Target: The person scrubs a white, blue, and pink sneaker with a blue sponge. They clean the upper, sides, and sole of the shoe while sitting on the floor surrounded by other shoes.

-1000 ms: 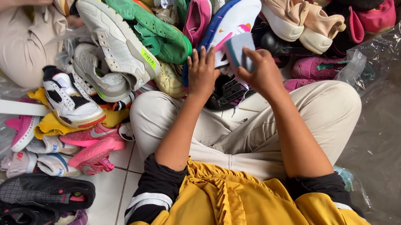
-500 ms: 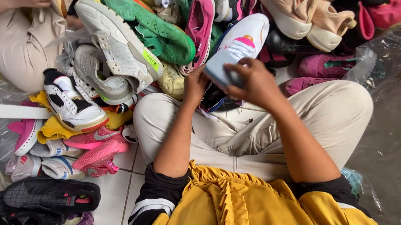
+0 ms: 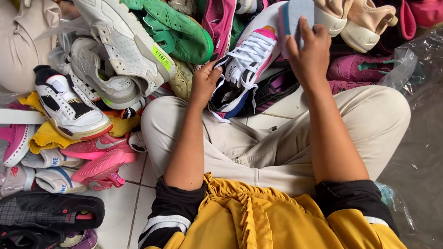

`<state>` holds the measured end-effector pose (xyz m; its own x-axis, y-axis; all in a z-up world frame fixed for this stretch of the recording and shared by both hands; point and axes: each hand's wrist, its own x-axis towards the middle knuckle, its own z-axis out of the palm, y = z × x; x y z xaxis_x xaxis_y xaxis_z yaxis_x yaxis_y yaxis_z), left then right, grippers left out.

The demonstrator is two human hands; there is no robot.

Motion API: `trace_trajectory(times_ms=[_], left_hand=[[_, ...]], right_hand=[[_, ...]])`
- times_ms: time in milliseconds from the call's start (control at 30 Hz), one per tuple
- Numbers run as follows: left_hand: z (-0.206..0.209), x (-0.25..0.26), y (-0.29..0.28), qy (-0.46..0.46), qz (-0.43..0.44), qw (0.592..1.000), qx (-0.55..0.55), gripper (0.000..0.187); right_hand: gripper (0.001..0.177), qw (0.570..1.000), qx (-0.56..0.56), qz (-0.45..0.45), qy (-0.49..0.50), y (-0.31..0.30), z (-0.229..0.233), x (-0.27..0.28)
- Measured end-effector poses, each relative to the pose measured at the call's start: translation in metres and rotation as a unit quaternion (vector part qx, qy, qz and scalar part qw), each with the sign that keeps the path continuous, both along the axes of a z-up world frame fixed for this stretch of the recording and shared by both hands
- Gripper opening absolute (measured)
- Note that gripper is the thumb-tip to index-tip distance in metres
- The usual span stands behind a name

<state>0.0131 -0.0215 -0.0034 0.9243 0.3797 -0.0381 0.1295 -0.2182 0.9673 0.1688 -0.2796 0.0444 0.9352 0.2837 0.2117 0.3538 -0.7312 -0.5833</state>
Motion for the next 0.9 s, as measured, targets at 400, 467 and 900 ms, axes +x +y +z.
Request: trace_trajectory(times_ms=[400, 467, 900], left_hand=[[-0.021, 0.003, 0.013, 0.01, 0.035, 0.999, -0.001, 0.033], [-0.032, 0.005, 0.015, -0.01, 0.058, 0.998, 0.003, 0.028], [-0.062, 0.015, 0.029, -0.02, 0.094, 0.995, -0.021, 0.014]], right_hand=[[0.064, 0.994, -0.042, 0.06, 0.08, 0.007, 0.056, -0.065], [0.062, 0.997, -0.04, 0.059, 0.042, 0.009, 0.045, -0.072], [0.068, 0.992, -0.018, 0.121, 0.03, 0.039, 0.053, -0.135]])
